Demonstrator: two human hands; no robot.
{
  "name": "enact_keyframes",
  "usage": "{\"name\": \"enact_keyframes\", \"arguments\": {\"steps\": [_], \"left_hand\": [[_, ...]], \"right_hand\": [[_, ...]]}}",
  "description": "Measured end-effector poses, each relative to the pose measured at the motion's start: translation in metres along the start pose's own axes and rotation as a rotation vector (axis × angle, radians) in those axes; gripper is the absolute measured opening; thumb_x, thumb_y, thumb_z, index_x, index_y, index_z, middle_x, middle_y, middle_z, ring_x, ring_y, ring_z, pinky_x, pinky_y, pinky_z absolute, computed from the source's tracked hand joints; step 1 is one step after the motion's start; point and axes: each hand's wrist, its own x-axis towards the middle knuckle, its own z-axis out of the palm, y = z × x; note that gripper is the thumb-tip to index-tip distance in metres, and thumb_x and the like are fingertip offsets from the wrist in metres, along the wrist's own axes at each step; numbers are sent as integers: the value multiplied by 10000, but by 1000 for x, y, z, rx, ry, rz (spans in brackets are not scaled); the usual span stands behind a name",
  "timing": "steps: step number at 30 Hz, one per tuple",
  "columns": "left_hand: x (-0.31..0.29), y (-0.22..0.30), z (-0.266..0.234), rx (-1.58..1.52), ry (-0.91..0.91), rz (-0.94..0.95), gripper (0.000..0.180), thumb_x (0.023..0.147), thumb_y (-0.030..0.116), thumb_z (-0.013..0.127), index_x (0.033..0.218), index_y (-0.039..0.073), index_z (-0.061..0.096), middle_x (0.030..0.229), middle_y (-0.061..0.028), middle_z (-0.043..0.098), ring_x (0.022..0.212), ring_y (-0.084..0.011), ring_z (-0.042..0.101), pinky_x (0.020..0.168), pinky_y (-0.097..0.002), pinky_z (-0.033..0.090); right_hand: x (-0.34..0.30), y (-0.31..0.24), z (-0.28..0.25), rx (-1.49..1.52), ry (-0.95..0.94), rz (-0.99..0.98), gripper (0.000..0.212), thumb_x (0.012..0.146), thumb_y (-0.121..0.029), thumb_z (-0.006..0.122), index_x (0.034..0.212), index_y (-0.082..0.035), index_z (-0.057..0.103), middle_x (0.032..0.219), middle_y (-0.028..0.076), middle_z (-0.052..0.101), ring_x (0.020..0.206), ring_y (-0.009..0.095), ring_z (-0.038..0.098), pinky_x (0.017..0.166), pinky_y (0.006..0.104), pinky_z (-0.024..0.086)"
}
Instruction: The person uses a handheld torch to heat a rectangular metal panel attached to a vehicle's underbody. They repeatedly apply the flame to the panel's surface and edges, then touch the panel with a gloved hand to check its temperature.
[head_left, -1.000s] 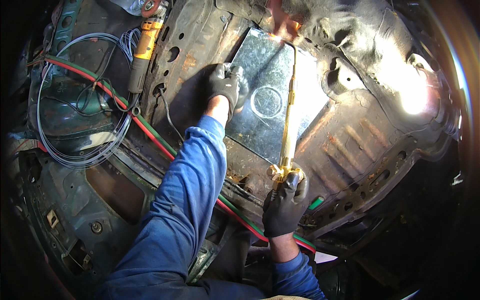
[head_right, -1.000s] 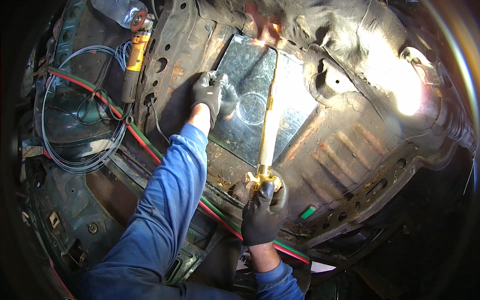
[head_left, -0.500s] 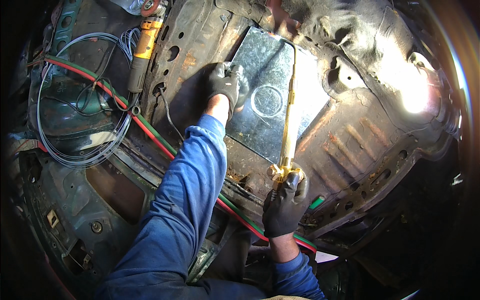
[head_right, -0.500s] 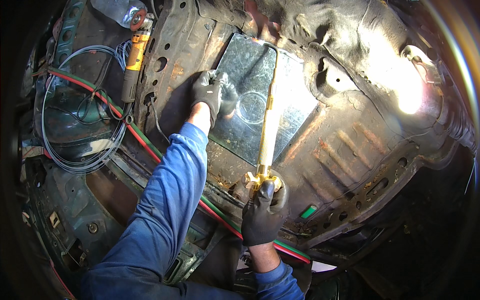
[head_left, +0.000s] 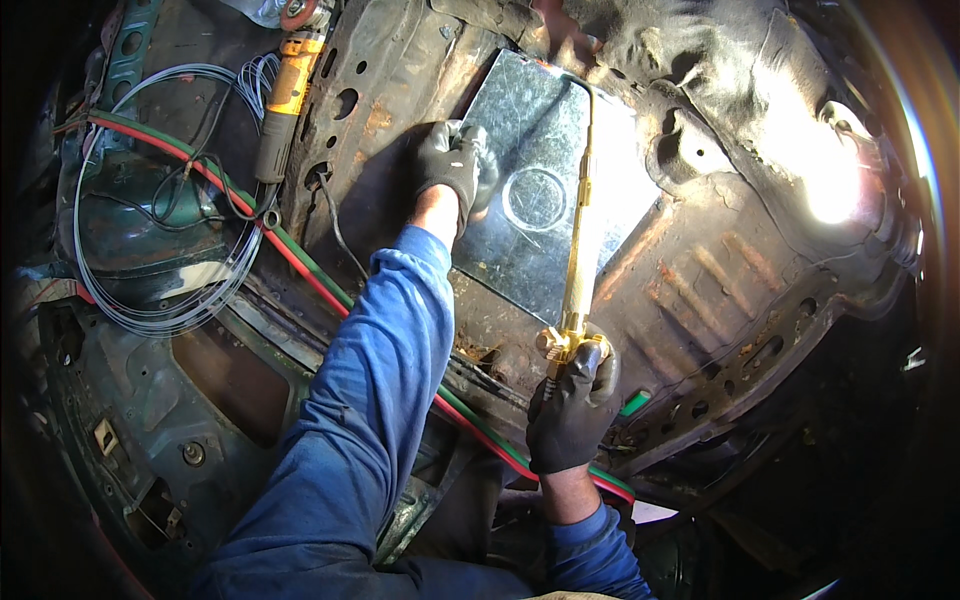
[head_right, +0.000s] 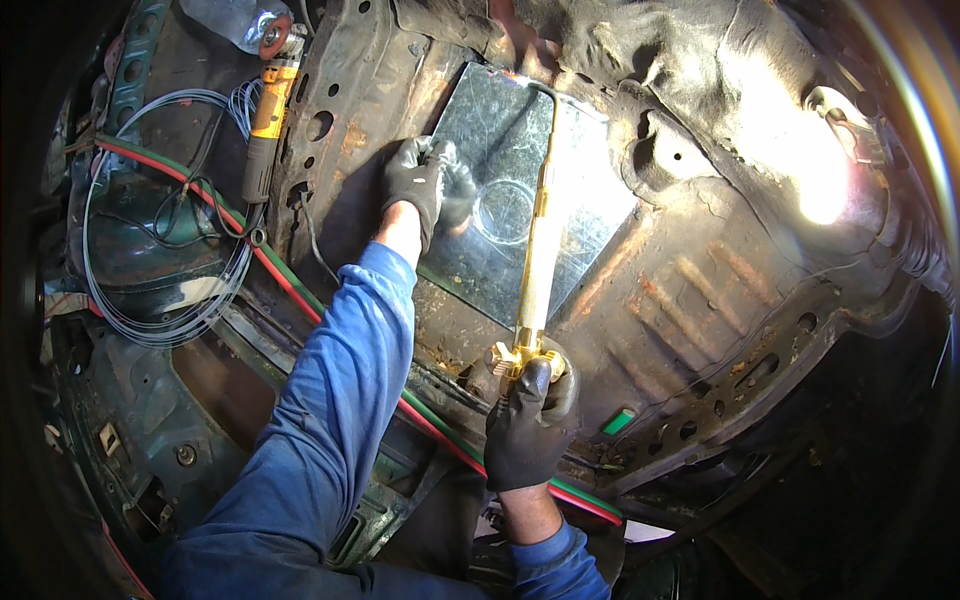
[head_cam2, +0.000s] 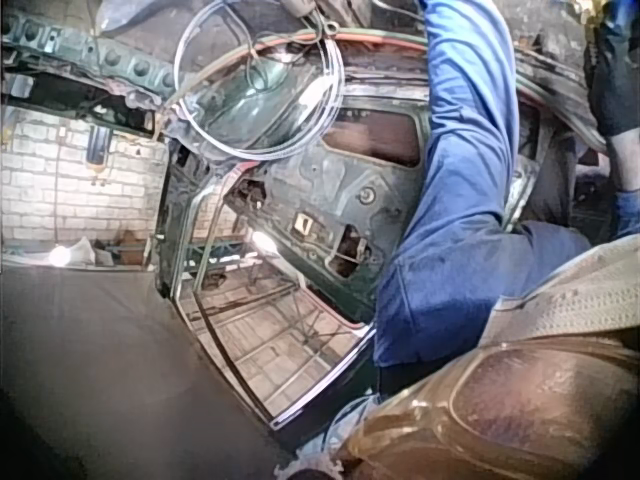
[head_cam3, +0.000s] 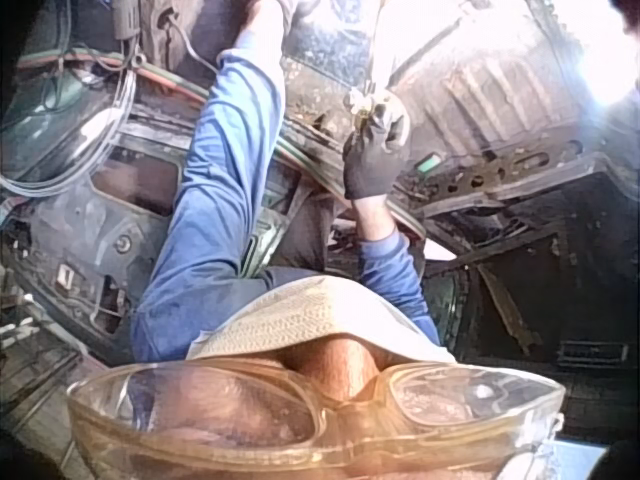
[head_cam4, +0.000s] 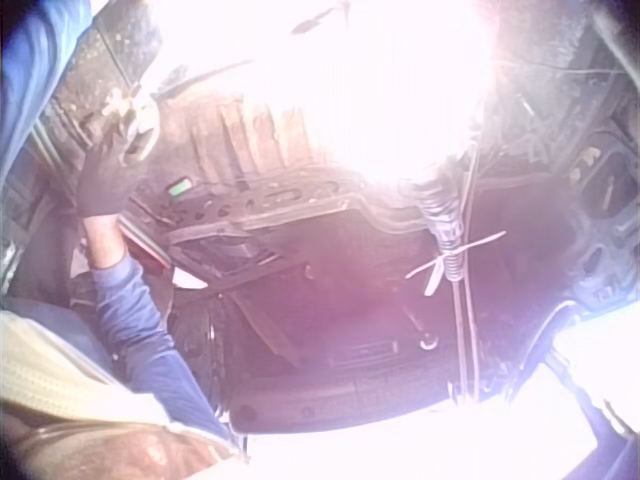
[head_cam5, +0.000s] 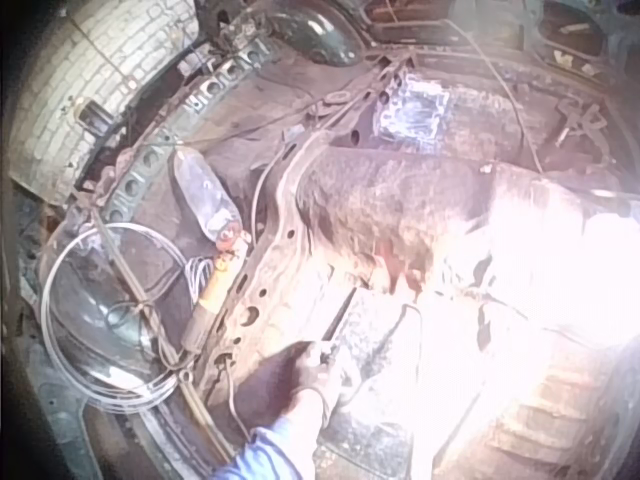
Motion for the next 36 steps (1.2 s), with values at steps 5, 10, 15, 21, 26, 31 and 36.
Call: {"name": "enact_keyframes", "arguments": {"steps": [5, 10, 15, 21, 26, 31, 36], "left_hand": [[0, 2, -1, 44, 13, 0, 238, 987, 217, 743, 1134, 47, 662, 804, -4, 659, 654, -105, 576, 620, -306, 505], [8, -11, -1, 57, 22, 39, 271, 982, 237, 751, 1150, 44, 662, 825, -9, 671, 669, -107, 585, 640, -305, 510], [3, -2, 4, 45, 21, -19, 273, 983, 231, 749, 1155, 39, 660, 832, -15, 673, 684, -108, 595, 662, -312, 517], [4, -3, 3, -30, -30, -74, 288, 987, 254, 740, 1160, 37, 661, 853, -33, 691, 717, -122, 617, 682, -323, 530], [13, -14, -2, 54, 6, -6, 272, 982, 237, 745, 1150, 42, 659, 853, -25, 687, 711, -118, 610, 674, -318, 532], [0, 0, 3, 24, 52, -16, 292, 966, 270, 773, 1146, 48, 716, 865, 13, 676, 721, -89, 548, 676, -296, 491], [3, -5, 2, 1, 44, -1, 297, 967, 275, 772, 1145, 45, 718, 885, 3, 692, 734, -96, 555, 691, -306, 496]], "right_hand": [[0, -3, 1, 17, -2, -20, 468, 1119, -417, 504, 1226, 29, 596, 1002, 80, 677, 899, 116, 606, 793, 294, 504], [1, -8, 2, 30, -7, -13, 443, 1122, -390, 506, 1235, 29, 595, 1007, 77, 695, 889, 109, 615, 785, 281, 510], [2, -2, 1, 112, -6, 43, 422, 1125, -368, 505, 1237, 27, 602, 1014, 77, 707, 882, 105, 618, 780, 278, 514], [2, 3, 0, 63, 19, 29, 407, 1126, -354, 506, 1232, 25, 609, 1008, 71, 701, 874, 99, 610, 767, 276, 512], [1, -1, 2, 60, 4, 37, 414, 1124, -363, 507, 1235, 23, 611, 1012, 71, 699, 873, 97, 605, 766, 273, 508], [1, 0, 2, 73, 12, 22, 424, 1123, -374, 509, 1232, 23, 614, 1010, 71, 700, 867, 95, 607, 755, 272, 508], [1, -1, 2, 68, 3, 35, 426, 1121, -375, 515, 1240, 23, 607, 1016, 75, 701, 879, 99, 615, 764, 276, 515]]}}
